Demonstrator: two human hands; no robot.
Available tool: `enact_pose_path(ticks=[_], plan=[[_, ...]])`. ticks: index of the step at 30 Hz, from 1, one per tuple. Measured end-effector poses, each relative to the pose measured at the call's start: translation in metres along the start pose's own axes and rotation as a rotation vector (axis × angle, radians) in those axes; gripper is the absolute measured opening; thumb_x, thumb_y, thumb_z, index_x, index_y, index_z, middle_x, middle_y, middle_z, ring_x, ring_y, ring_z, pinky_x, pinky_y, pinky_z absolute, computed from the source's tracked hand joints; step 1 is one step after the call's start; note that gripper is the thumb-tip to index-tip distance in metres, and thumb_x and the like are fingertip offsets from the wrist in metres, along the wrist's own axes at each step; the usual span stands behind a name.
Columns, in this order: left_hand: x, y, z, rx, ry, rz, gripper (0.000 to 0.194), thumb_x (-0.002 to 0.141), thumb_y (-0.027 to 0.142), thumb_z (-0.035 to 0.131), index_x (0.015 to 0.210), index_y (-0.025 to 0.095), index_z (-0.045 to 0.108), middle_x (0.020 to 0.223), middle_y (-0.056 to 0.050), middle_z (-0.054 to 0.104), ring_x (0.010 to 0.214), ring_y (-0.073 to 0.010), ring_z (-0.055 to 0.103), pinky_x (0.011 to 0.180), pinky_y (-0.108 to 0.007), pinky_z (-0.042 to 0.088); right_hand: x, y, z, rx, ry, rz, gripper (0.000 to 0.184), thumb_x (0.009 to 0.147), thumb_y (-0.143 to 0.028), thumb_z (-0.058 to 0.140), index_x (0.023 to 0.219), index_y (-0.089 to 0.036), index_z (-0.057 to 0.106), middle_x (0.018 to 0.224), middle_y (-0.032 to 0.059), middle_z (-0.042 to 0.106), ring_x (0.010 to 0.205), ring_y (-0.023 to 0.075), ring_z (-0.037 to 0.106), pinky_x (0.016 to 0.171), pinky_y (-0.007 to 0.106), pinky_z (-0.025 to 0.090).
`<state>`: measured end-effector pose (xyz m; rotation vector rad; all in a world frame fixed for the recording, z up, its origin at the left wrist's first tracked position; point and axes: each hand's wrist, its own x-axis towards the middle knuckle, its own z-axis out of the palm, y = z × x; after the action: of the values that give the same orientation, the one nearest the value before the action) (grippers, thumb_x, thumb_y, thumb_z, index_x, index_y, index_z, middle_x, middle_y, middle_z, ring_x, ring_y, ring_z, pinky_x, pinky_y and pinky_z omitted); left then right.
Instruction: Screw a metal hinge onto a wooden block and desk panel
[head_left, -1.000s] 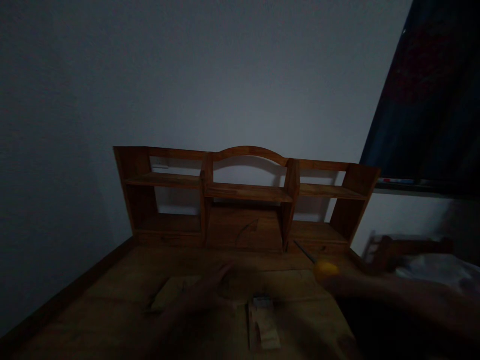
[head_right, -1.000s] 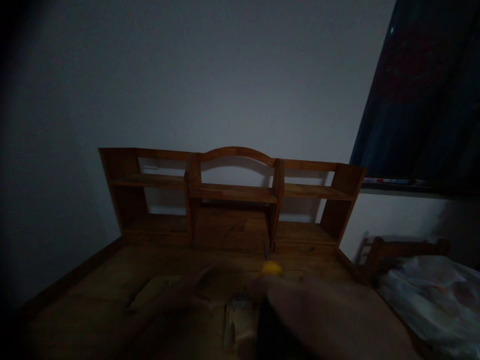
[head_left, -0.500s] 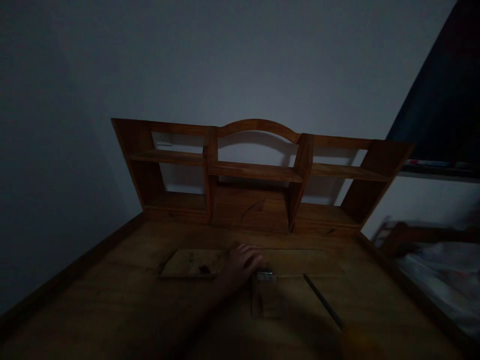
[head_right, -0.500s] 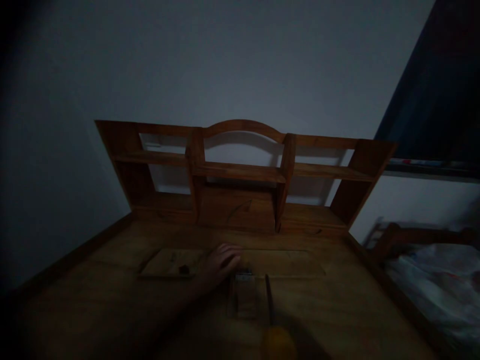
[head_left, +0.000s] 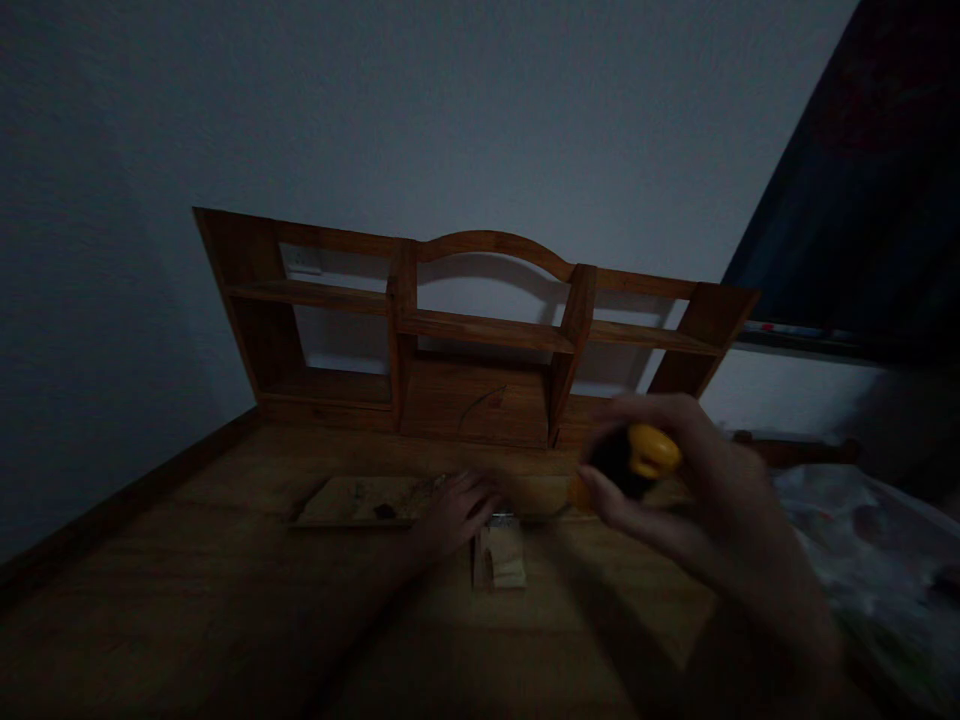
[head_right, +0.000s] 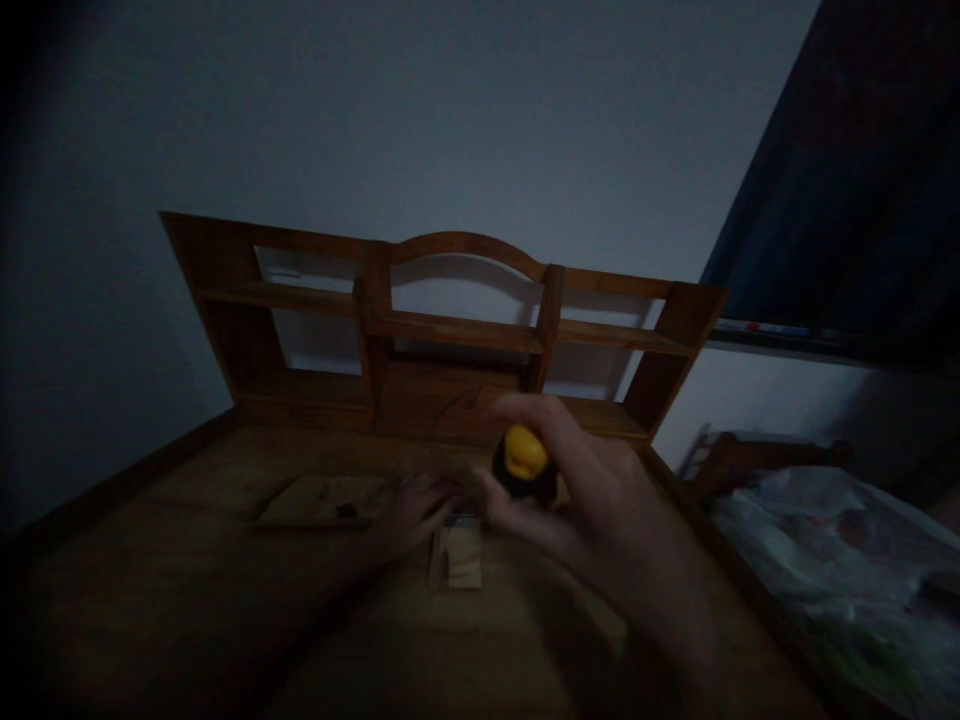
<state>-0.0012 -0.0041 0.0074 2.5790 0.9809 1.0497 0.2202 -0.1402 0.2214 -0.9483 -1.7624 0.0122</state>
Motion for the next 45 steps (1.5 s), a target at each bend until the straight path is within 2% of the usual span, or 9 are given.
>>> enact_pose_path(ticks=[4, 9, 13, 16, 21, 25, 29, 33, 45], plan=[[0.0, 0.001, 0.002, -0.024, -0.025, 0.084, 0.03, 0.102, 0.035, 0.043, 0.111, 0.023, 0.069, 0.112, -0.006, 0.067, 0.11, -0.0198, 0.058, 0.098, -0.037, 0.047, 0.01, 0.05, 0.03, 0.01, 0.066, 0.099, 0.06, 0.072, -0.042, 0.082, 0.128, -0.027, 0.063, 0.105, 0.0048, 0.069, 0.083, 0.0203, 0.065, 0.071, 0.031, 0.053], [-0.001, -0.001, 0.005, 0.015, -0.01, 0.1, 0.03, 0.102, 0.034, 0.044, 0.107, 0.021, 0.07, 0.112, -0.007, 0.066, 0.11, -0.0204, 0.057, 0.098, -0.039, 0.046, -0.016, 0.121, 0.085, 0.328, 0.246, 0.423, 0.044, 0.074, -0.05, 0.078, 0.1, -0.016, 0.071, 0.09, 0.0062, 0.071, 0.075, 0.018, 0.064, 0.069, 0.03, 0.052], [-0.001, -0.003, 0.005, 0.021, -0.006, 0.116, 0.03, 0.102, 0.033, 0.043, 0.106, 0.022, 0.071, 0.111, -0.006, 0.067, 0.11, -0.0197, 0.058, 0.098, -0.038, 0.046, -0.036, 0.144, 0.112, 0.572, 0.366, 0.507, 0.037, 0.083, -0.054, 0.067, 0.088, -0.018, 0.064, 0.086, 0.0078, 0.073, 0.06, 0.0159, 0.062, 0.063, 0.032, 0.052], [-0.001, -0.004, 0.005, 0.027, -0.016, 0.116, 0.03, 0.102, 0.033, 0.043, 0.107, 0.021, 0.071, 0.111, -0.006, 0.067, 0.109, -0.0197, 0.058, 0.097, -0.038, 0.046, -0.041, 0.155, 0.121, 0.715, 0.397, 0.548, 0.038, 0.077, -0.05, 0.075, 0.092, -0.018, 0.062, 0.09, 0.0078, 0.074, 0.061, 0.0141, 0.062, 0.067, 0.032, 0.054], [0.001, -0.007, 0.006, 0.024, -0.027, 0.118, 0.03, 0.102, 0.033, 0.043, 0.105, 0.021, 0.071, 0.109, -0.006, 0.067, 0.106, -0.0194, 0.058, 0.095, -0.037, 0.046, -0.046, 0.16, 0.121, 0.698, 0.458, 0.563, 0.049, 0.07, -0.046, 0.082, 0.105, -0.019, 0.061, 0.091, 0.0044, 0.072, 0.064, 0.0111, 0.061, 0.067, 0.029, 0.051], [0.0, -0.007, 0.004, 0.031, 0.003, 0.109, 0.03, 0.102, 0.032, 0.043, 0.102, 0.021, 0.07, 0.109, -0.006, 0.067, 0.107, -0.0198, 0.058, 0.096, -0.038, 0.046, -0.051, 0.15, 0.119, 0.379, 0.464, 0.506, 0.035, 0.079, -0.049, 0.072, 0.091, -0.019, 0.06, 0.073, -0.0012, 0.062, 0.054, 0.0101, 0.049, 0.051, 0.024, 0.039], [0.0, -0.005, 0.001, 0.047, 0.009, 0.109, 0.031, 0.102, 0.032, 0.042, 0.102, 0.021, 0.07, 0.107, -0.006, 0.066, 0.107, -0.0205, 0.058, 0.095, -0.038, 0.047, -0.058, 0.138, 0.123, 0.168, 0.477, 0.394, 0.035, 0.082, -0.048, 0.069, 0.1, -0.021, 0.057, 0.073, -0.001, 0.059, 0.063, 0.0136, 0.055, 0.058, 0.026, 0.042], [-0.001, -0.005, 0.002, 0.031, -0.017, 0.113, 0.028, 0.101, 0.03, 0.043, 0.106, 0.022, 0.07, 0.109, -0.006, 0.066, 0.109, -0.0211, 0.057, 0.096, -0.039, 0.047, -0.064, 0.13, 0.128, 0.177, 0.427, 0.391, 0.04, 0.086, -0.049, 0.065, 0.114, -0.023, 0.052, 0.078, 0.0002, 0.061, 0.067, 0.0161, 0.059, 0.059, 0.027, 0.044], [-0.003, -0.009, 0.004, 0.011, -0.13, 0.177, 0.033, 0.093, 0.014, 0.049, 0.117, 0.025, 0.069, 0.12, -0.005, 0.064, 0.116, -0.0223, 0.055, 0.103, -0.042, 0.044, -0.067, 0.127, 0.132, 0.173, 0.319, 0.354, 0.038, 0.087, -0.049, 0.065, 0.111, -0.024, 0.049, 0.076, -0.0007, 0.059, 0.065, 0.0154, 0.057, 0.059, 0.027, 0.044]])
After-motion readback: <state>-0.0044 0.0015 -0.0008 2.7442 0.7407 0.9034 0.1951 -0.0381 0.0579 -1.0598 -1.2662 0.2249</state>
